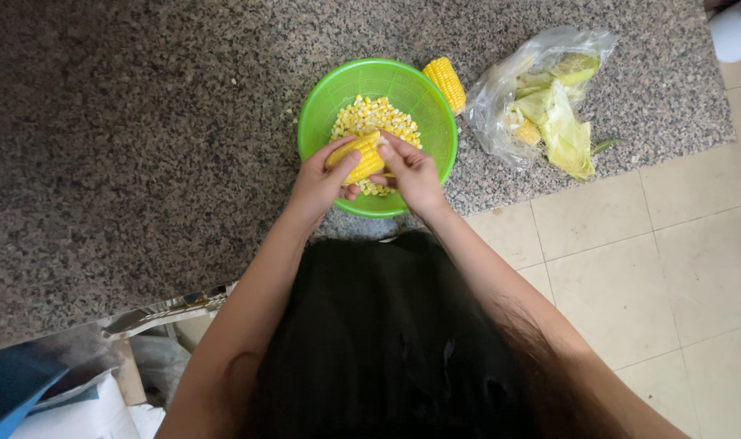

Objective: The person removes the husks and silk from ears of corn by hand and then removes the kernels from a cob into a green bowl.

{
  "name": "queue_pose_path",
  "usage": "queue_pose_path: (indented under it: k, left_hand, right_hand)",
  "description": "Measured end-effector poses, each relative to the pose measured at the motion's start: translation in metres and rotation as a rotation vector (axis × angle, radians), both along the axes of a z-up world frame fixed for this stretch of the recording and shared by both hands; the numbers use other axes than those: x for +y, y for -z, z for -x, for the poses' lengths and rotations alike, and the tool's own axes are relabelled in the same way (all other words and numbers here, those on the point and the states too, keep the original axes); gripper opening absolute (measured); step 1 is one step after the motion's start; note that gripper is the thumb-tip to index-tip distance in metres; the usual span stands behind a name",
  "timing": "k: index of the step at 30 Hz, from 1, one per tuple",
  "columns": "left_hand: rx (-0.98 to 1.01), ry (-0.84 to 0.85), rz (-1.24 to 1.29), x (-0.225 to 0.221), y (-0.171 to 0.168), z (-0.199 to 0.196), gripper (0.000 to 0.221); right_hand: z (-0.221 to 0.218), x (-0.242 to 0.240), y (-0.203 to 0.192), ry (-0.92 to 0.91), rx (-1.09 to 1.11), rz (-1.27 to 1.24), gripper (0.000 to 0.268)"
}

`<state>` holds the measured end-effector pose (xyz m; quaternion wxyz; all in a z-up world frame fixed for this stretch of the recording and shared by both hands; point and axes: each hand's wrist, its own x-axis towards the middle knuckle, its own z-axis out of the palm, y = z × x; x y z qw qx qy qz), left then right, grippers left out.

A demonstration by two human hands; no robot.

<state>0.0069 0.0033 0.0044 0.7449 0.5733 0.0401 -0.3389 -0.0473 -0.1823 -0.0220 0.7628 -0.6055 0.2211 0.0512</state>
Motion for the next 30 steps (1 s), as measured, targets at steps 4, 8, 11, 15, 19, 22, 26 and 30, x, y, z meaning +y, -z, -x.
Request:
queue_pose_path:
  k: [4,8,11,15,19,22,26,30]
  left_hand:
    - [-0.004,0.001,-0.043,-0.003,-0.002,0.0,0.055]
    - [-0.015,-0.013,-0.082,-0.006,-0.001,0.004,0.054]
    - [-0.087,0.005,-0.051,-0.002,0.002,0.007,0.055]
    - [-0.139,0.065,-0.06,0.002,0.008,0.009,0.058]
    - [-0.177,0.08,-0.049,0.012,0.01,0.007,0.058]
    - [-0.171,0.103,-0.054,0.012,0.01,0.007,0.058]
    - [-0.179,0.095,-0.064,0.004,0.004,0.005,0.058]
    - [-0.027,0.04,-0.082,-0.007,-0.003,0.001,0.053]
  right_hand:
    - [0.0,-0.001,-0.003,0.042,0.005,-0.047,0.045]
    - [-0.001,-0.002,-0.016,0.088,0.115,-0.212,0.047]
    - [-0.001,0.008,-0.023,0.124,0.158,-0.281,0.045]
    - [0.0,0.02,-0.023,0.1,0.162,-0.089,0.042]
    - [0.004,0.013,-0.019,0.01,0.057,-0.27,0.044]
    - [0.004,0.002,-0.019,-0.045,0.047,-0.28,0.042]
    - [0.002,-0.006,-0.025,0.061,0.089,-0.32,0.045]
    - [0.003,-0.012,-0.029,0.012,0.123,-0.302,0.05]
